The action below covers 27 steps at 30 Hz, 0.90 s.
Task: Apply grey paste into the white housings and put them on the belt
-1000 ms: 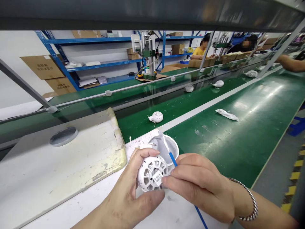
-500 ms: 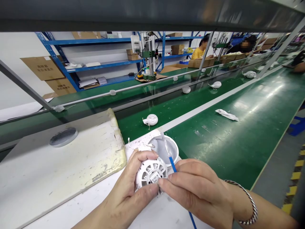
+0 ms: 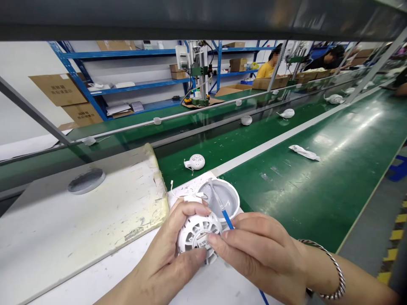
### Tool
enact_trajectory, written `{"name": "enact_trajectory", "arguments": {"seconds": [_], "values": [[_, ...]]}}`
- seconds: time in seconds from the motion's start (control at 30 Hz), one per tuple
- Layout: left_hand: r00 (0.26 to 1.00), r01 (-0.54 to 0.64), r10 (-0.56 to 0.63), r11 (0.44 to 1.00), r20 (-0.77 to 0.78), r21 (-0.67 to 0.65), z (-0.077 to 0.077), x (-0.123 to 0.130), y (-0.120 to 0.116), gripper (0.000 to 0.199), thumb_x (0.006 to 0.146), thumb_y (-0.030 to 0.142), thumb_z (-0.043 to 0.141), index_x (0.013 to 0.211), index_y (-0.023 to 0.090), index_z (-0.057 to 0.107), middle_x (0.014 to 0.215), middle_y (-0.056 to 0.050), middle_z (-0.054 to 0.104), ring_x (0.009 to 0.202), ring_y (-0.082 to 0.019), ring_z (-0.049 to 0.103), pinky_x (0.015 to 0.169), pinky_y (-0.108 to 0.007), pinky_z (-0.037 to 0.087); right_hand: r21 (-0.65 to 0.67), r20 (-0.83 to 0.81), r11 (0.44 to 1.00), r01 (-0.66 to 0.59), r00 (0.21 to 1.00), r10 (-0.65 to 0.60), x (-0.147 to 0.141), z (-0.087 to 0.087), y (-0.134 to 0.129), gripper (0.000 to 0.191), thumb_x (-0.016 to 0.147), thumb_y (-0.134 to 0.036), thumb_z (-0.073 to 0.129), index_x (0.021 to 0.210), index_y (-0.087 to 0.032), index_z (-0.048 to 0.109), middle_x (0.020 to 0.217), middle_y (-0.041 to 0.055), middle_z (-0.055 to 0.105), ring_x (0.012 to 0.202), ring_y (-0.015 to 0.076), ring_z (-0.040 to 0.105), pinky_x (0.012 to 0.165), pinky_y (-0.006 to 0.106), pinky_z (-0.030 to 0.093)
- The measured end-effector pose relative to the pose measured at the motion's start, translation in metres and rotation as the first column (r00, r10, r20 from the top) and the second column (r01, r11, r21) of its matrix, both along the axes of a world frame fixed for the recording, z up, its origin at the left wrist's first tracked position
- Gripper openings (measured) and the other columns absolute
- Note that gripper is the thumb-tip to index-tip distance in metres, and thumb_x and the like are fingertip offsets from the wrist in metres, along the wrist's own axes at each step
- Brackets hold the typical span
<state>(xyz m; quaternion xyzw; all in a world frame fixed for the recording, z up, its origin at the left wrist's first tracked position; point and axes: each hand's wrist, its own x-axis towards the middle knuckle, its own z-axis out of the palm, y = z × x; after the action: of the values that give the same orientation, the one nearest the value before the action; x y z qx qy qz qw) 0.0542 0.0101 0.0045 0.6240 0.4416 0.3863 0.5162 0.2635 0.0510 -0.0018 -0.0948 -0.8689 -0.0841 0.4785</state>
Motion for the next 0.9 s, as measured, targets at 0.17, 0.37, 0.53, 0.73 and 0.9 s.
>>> {"name": "enact_trajectory", "arguments": {"seconds": [0.17,0.37,0.53,0.73,0.9], "values": [[0.999,0.015,-0.011,0.992,0.036,-0.122,-0.003,-0.004,0.003,0.028,0.089,0.039,0.060,0.116,0.037,0.050,0.120,0.000,0.049,0.094,-0.019,0.049,0.081,-0.031,0.037,0.052,0.014,0.998,0.023,1.000,-0.024,-0.003,-0.001,0.001,0.039,0.097,-0.009,0.033,0.096,-0.005,0.073,0.085,0.0026,0.072,0.078,0.0135,0.060,0.072,0.026,0.056],[0.996,-0.030,0.042,0.989,0.081,-0.148,-0.009,-0.006,0.008,0.026,0.090,0.042,0.057,0.111,0.028,0.052,0.109,-0.004,0.052,0.085,-0.018,0.048,0.074,-0.029,0.037,0.038,0.039,0.999,0.016,0.999,-0.017,-0.005,-0.007,0.007,0.035,0.094,-0.006,0.037,0.103,-0.004,0.071,0.091,0.0038,0.070,0.081,0.0146,0.059,0.072,0.027,0.057],[0.987,0.068,-0.026,0.960,0.157,-0.270,-0.009,-0.011,0.013,0.027,0.091,0.043,0.058,0.112,0.028,0.052,0.094,-0.001,0.053,0.075,-0.014,0.045,0.068,-0.027,0.035,0.047,0.024,0.999,0.002,1.000,-0.004,-0.005,-0.011,0.009,0.033,0.093,-0.007,0.039,0.104,-0.004,0.070,0.090,0.0051,0.069,0.080,0.0156,0.059,0.071,0.029,0.057],[0.973,0.148,-0.089,0.949,0.213,-0.279,-0.007,-0.011,0.015,0.028,0.087,0.045,0.065,0.109,0.030,0.055,0.096,-0.001,0.054,0.076,-0.012,0.047,0.068,-0.025,0.037,0.038,0.013,0.999,-0.020,1.000,0.019,-0.004,-0.009,0.010,0.035,0.094,-0.008,0.038,0.101,-0.006,0.072,0.085,0.0033,0.071,0.076,0.0144,0.058,0.071,0.027,0.056],[0.989,-0.034,0.044,0.997,0.138,-0.071,-0.011,-0.008,0.010,0.019,0.088,0.041,0.064,0.100,0.027,0.061,0.108,-0.003,0.053,0.087,-0.017,0.051,0.069,-0.026,0.039,0.049,-0.007,0.998,-0.029,1.000,0.029,-0.005,-0.008,0.011,0.034,0.094,-0.008,0.039,0.098,-0.006,0.073,0.082,0.0029,0.070,0.074,0.0138,0.058,0.071,0.026,0.054]]}}
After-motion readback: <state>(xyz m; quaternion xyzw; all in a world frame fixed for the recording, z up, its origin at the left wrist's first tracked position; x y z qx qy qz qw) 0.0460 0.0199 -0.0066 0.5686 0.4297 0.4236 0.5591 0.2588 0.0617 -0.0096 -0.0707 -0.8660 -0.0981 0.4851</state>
